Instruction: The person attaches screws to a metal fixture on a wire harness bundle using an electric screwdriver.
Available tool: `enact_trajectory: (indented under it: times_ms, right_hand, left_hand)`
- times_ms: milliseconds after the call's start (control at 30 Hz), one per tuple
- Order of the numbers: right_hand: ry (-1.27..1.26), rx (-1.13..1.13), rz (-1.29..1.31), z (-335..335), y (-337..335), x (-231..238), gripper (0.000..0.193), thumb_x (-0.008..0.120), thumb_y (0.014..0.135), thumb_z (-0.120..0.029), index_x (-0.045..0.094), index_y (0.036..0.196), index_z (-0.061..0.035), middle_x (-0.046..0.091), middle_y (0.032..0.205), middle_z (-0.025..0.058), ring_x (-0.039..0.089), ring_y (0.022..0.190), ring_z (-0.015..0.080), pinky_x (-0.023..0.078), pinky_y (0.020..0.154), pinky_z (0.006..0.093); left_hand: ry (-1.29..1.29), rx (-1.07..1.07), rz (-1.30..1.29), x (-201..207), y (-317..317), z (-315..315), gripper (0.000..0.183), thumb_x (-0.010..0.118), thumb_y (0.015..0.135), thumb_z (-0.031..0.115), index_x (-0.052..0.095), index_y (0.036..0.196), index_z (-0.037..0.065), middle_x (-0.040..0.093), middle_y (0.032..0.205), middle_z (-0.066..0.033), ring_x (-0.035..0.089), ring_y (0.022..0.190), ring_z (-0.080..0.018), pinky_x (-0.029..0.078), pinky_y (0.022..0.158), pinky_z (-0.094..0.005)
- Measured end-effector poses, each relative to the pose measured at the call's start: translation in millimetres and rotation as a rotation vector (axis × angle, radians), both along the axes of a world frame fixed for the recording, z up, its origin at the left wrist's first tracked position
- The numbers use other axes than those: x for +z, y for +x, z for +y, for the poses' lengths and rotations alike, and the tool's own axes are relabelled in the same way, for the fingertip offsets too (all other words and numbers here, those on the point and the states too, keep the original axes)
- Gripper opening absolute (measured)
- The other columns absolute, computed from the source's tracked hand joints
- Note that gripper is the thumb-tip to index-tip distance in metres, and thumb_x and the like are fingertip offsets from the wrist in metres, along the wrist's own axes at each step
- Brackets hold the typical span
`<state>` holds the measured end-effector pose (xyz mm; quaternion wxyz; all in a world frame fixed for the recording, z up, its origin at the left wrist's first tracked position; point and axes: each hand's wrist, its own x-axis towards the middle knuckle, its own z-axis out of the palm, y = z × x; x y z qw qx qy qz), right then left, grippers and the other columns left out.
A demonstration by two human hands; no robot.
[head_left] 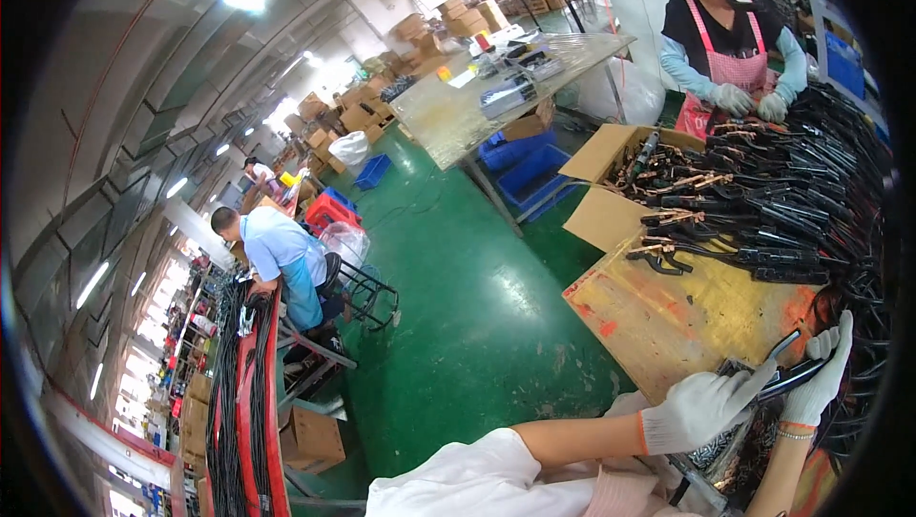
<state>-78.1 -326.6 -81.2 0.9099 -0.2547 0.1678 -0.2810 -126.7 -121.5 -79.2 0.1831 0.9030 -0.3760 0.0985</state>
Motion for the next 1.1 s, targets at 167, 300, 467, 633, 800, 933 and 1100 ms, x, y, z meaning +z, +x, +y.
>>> enact_trajectory:
  times_ms: [167,300,467,633,800,933,1100]
  right_hand:
    - [-0.268,-0.052,0.178,35.8,-7.7,34.6,0.041,0.053,0.099,-0.023,0.051,0.138,-0.0124,0.051,0.092,-0.005,0.048,0.077,0.004,0.04,0.069,0.019]
    - [-0.337,0.06,0.196,22.5,-12.6,29.3,0.042,0.055,0.098,-0.021,0.05,0.138,-0.0108,0.05,0.134,0.0035,0.054,0.098,0.0091,0.044,0.082,0.0215]
    - [-0.563,-0.082,0.286,45.1,-27.3,46.2,0.049,0.058,0.095,-0.02,0.044,0.139,-0.004,0.052,0.133,0.0088,0.054,0.116,0.017,0.047,0.095,0.0305]
    - [-1.412,0.081,0.382,44.4,-18.9,37.5,0.061,0.07,0.085,-0.025,0.046,0.137,-0.0043,0.056,0.127,0.0164,0.053,0.117,0.0245,0.043,0.099,0.035]
    - [-2.018,-0.198,0.598,21.6,-95.7,49.4,0.054,0.074,0.08,-0.026,0.056,0.128,-0.0101,0.058,0.12,0.0152,0.054,0.11,0.0357,0.045,0.094,0.0414]
    - [-1.745,-0.07,1.147,20.9,-134.4,5.3,0.059,0.071,0.083,-0.036,0.051,0.133,-0.0115,0.058,0.122,0.0203,0.061,0.104,0.0381,0.05,0.085,0.0423]
    - [-1.36,0.177,1.301,6.8,-128.8,-0.1,0.062,0.07,0.085,-0.03,0.045,0.137,-0.0067,0.064,0.108,0.017,0.066,0.093,0.0298,0.05,0.083,0.0341]
  left_hand:
    - [-0.14,-0.245,0.726,20.3,29.4,-9.3,0.091,0.061,0.085,0.022,0.001,0.153,0.011,0.059,0.119,-0.026,0.065,0.086,-0.0406,0.052,0.083,-0.0454]
    - [-0.66,-0.242,0.75,-16.2,21.3,-31.1,0.087,0.066,0.079,0.014,0.016,0.15,0.008,0.06,0.117,-0.0233,0.064,0.102,-0.0282,0.047,0.094,-0.0374]
    - [-0.64,-0.191,1.578,25.9,23.3,-29.8,0.076,0.073,0.072,0.008,0.033,0.137,0.008,0.056,0.116,-0.0104,0.056,0.103,-0.0143,0.052,0.081,-0.0296]
    - [-1.11,-0.222,1.393,-1.2,25.3,-30.1,0.077,0.076,0.078,0.013,0.03,0.14,0.006,0.057,0.116,-0.0088,0.057,0.106,-0.0188,0.05,0.09,-0.0347]
    - [-0.801,-0.295,0.605,-78.0,75.6,-2.3,0.026,0.058,0.093,0.008,0.05,0.117,0.01,0.055,0.089,-0.0025,0.054,0.072,-0.0124,0.049,0.06,-0.021]
    - [-1.504,0.011,1.733,-35.5,57.1,-19.8,0.017,0.058,0.096,0.015,0.054,0.112,0.015,0.048,0.08,0.0001,0.046,0.059,-0.0082,0.037,0.044,-0.019]
    - [-1.429,0.006,1.674,-35.5,52.9,-20.7,0.022,0.051,0.101,0.032,0.054,0.121,0.023,0.038,0.056,0.0036,0.034,0.038,-0.006,0.028,0.033,-0.0209]
